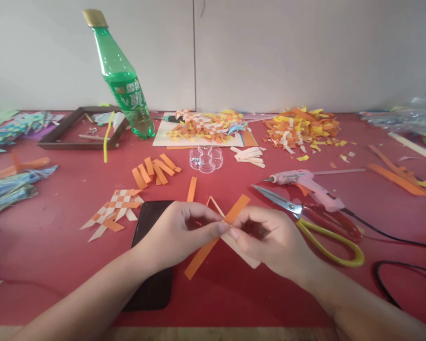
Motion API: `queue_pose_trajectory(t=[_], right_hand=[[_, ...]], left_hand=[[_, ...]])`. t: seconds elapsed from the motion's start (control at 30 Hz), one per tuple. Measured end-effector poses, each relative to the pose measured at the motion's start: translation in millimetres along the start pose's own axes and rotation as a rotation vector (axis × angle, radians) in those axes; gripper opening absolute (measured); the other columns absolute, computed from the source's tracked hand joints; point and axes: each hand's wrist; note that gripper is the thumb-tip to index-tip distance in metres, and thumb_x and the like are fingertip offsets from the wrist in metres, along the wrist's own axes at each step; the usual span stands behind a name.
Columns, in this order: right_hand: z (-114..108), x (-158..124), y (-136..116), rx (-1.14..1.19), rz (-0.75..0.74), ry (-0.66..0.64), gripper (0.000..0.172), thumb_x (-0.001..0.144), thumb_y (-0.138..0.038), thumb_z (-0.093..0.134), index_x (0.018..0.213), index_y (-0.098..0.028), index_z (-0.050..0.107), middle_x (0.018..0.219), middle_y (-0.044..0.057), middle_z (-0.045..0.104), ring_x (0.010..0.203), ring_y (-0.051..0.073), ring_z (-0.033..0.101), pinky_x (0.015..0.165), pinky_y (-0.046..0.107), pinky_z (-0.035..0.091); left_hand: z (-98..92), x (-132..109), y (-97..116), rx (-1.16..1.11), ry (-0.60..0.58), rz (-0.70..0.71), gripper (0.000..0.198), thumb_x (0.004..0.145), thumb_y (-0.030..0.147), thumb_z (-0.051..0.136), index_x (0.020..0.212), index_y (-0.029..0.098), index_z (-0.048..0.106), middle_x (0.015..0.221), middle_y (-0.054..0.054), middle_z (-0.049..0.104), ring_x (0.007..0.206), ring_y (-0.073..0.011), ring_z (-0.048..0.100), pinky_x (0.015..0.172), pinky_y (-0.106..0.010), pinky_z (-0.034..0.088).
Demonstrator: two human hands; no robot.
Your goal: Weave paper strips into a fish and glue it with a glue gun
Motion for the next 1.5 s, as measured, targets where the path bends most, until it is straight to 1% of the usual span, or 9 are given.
queue_pose_trajectory(t=[0.13, 0.33, 0.53, 0.73, 0.9, 1.07, 1.2, 1.33, 1.5], right_hand=[[-0.1, 0.3, 1.7, -0.039, -0.052, 0.018, 0.015, 0.078, -0.026, 0.063, 0.067, -0.017, 0.060, 0.059, -0.002, 0.059, 0.050, 0.007, 0.049, 0.045, 0.018, 0.040], [-1.3, 0.6, 4.1, -0.027, -0.073, 0.011, 0.011, 0.078, -0.023, 0.063, 0.070, -0.017, 0.061, 0.062, -0.002, 0.059, 0.053, 0.007, 0.049, 0.046, 0.017, 0.038], [-3.8, -1.7, 6.1, -0.024, -0.055, -0.007, 0.016, 0.083, -0.027, 0.063, 0.071, -0.017, 0.062, 0.062, -0.002, 0.058, 0.054, 0.007, 0.050, 0.048, 0.018, 0.039], [-3.5, -0.8, 5.1, -0.021, -0.045, -0.005, 0.018, 0.081, -0.029, 0.066, 0.069, -0.016, 0.062, 0.060, -0.002, 0.057, 0.053, 0.008, 0.049, 0.047, 0.019, 0.039], [-4.1, -0.7, 5.1, -0.027, -0.027, -0.002, 0.015, 0.079, -0.028, 0.069, 0.070, -0.017, 0.064, 0.061, -0.002, 0.059, 0.054, 0.009, 0.050, 0.047, 0.019, 0.040], [-4.5, -2.3, 4.9, -0.037, 0.000, 0.005, 0.024, 0.081, -0.035, 0.068, 0.068, -0.016, 0.061, 0.057, -0.002, 0.057, 0.050, 0.008, 0.049, 0.045, 0.019, 0.038], [-4.6, -2.5, 5.5, -0.019, 0.029, -0.013, 0.025, 0.081, -0.036, 0.069, 0.068, -0.017, 0.060, 0.054, -0.003, 0.057, 0.047, 0.008, 0.049, 0.044, 0.020, 0.039], [-5.0, -1.3, 7.0, -0.045, 0.004, -0.006, 0.024, 0.080, -0.034, 0.070, 0.066, -0.016, 0.062, 0.058, -0.002, 0.057, 0.051, 0.008, 0.048, 0.045, 0.019, 0.037], [-5.4, -0.6, 5.6, -0.049, 0.040, -0.013, 0.026, 0.079, -0.037, 0.073, 0.067, -0.016, 0.063, 0.057, -0.003, 0.055, 0.050, 0.008, 0.045, 0.043, 0.020, 0.034]], left_hand=[[0.2, 1.6, -1.9, -0.019, 0.009, -0.034, 0.018, 0.079, 0.039, 0.073, 0.078, 0.021, 0.076, 0.078, 0.001, 0.076, 0.072, -0.0120, 0.065, 0.065, -0.020, 0.048], [0.0, 1.6, -3.0, -0.083, 0.019, -0.063, 0.011, 0.071, 0.030, 0.080, 0.076, 0.022, 0.076, 0.075, 0.002, 0.074, 0.070, -0.0116, 0.063, 0.064, -0.019, 0.046], [-1.0, -0.2, -0.9, -0.005, 0.013, -0.063, 0.023, 0.078, 0.044, 0.073, 0.079, 0.021, 0.077, 0.077, -0.001, 0.075, 0.071, -0.0143, 0.064, 0.064, -0.022, 0.047], [-1.4, -2.5, 1.8, 0.035, -0.006, -0.022, 0.022, 0.082, 0.042, 0.069, 0.082, 0.022, 0.077, 0.082, 0.000, 0.077, 0.077, -0.0154, 0.067, 0.068, -0.022, 0.049], [0.7, -2.4, 2.0, 0.073, 0.025, 0.015, 0.021, 0.084, 0.040, 0.067, 0.081, 0.021, 0.076, 0.081, 0.000, 0.077, 0.076, -0.0150, 0.068, 0.068, -0.022, 0.050], [3.4, -3.1, 0.0, 0.086, 0.070, 0.052, 0.020, 0.087, 0.038, 0.065, 0.083, 0.021, 0.075, 0.080, 0.001, 0.076, 0.075, -0.0140, 0.068, 0.068, -0.021, 0.050], [3.9, -4.6, 0.0, 0.082, 0.053, 0.067, 0.020, 0.088, 0.036, 0.063, 0.083, 0.020, 0.074, 0.079, 0.001, 0.075, 0.075, -0.0133, 0.067, 0.066, -0.020, 0.049], [4.1, -4.9, 0.7, 0.077, 0.038, 0.066, 0.022, 0.089, 0.036, 0.061, 0.083, 0.019, 0.073, 0.080, 0.001, 0.075, 0.076, -0.0139, 0.067, 0.066, -0.020, 0.049], [3.2, -3.8, 0.6, 0.118, 0.052, 0.021, 0.023, 0.087, 0.039, 0.062, 0.082, 0.019, 0.074, 0.079, 0.000, 0.075, 0.075, -0.0156, 0.067, 0.064, -0.022, 0.048]])
Point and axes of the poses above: each hand's wrist, its own x-axis towards the middle knuckle, its own z-axis out of the palm, y = z × x
